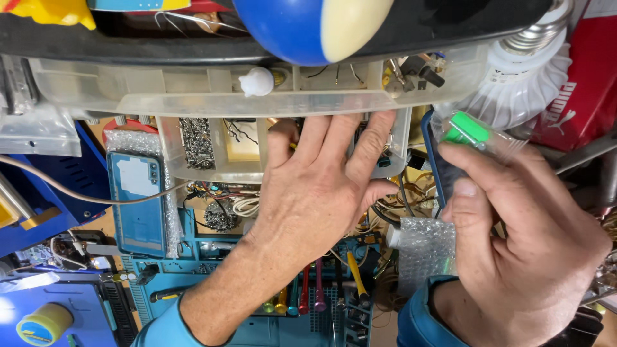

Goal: The person sorts through a cluttered plastic organizer drawer, moving aside various small electronic components, wires, and tools. They pick up and examine a green circuit board before placing it back into the drawer.

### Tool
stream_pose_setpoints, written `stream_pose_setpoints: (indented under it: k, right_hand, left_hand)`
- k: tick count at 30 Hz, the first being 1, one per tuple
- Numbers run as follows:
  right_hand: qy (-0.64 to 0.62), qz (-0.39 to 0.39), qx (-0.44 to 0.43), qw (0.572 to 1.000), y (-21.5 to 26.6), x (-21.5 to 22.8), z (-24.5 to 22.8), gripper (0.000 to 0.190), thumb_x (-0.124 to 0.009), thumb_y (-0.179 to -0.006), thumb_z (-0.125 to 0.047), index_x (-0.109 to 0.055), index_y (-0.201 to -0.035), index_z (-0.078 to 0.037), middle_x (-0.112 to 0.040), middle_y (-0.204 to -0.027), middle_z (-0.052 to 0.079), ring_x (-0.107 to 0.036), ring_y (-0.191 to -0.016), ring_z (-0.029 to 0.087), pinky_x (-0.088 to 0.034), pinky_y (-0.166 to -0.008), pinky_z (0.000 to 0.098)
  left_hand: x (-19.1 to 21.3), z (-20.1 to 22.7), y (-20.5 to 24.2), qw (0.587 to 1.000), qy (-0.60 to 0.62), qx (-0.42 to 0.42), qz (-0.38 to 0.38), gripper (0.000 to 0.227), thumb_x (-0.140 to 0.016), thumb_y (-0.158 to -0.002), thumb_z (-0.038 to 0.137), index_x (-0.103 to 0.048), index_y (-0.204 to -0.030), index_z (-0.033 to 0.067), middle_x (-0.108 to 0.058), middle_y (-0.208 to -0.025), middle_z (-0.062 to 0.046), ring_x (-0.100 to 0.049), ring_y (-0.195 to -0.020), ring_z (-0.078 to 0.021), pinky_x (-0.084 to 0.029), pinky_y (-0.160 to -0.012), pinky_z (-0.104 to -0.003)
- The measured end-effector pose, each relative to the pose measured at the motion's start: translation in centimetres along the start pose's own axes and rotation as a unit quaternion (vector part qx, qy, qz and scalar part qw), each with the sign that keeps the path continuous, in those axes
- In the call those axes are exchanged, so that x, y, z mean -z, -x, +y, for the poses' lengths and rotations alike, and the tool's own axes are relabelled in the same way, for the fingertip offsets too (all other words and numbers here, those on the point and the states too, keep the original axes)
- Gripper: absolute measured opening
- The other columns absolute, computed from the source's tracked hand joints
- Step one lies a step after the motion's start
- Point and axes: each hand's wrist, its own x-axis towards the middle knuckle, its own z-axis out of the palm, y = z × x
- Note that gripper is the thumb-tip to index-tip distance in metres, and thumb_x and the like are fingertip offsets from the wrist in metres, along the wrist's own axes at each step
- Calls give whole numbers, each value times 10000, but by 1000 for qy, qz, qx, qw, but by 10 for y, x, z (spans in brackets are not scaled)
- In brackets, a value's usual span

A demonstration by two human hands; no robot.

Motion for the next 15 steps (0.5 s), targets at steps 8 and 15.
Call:
stream_pose_setpoints:
  k: [8,15]
  right_hand:
    - [9,-2,8,1000,-2,2,-4,260,-625,-1235,115,-832,-1388,153,-799,-1407,309,-728,-775,250,-567,-764,376]
    - [16,5,4,1000,0,-1,-6,243,-637,-1254,130,-855,-1362,130,-808,-1334,273,-741,-784,249,-542,-723,375]
  left_hand:
    - [-4,-11,-10,999,17,40,13,911,-633,-1040,905,-663,-1620,204,-545,-1513,-185,-560,-1409,-406,-426,-1150,-679]
    - [-8,-11,-12,997,49,56,-12,984,-400,-1041,917,-644,-1678,208,-477,-1703,-333,-450,-1597,-537,-250,-1298,-803]
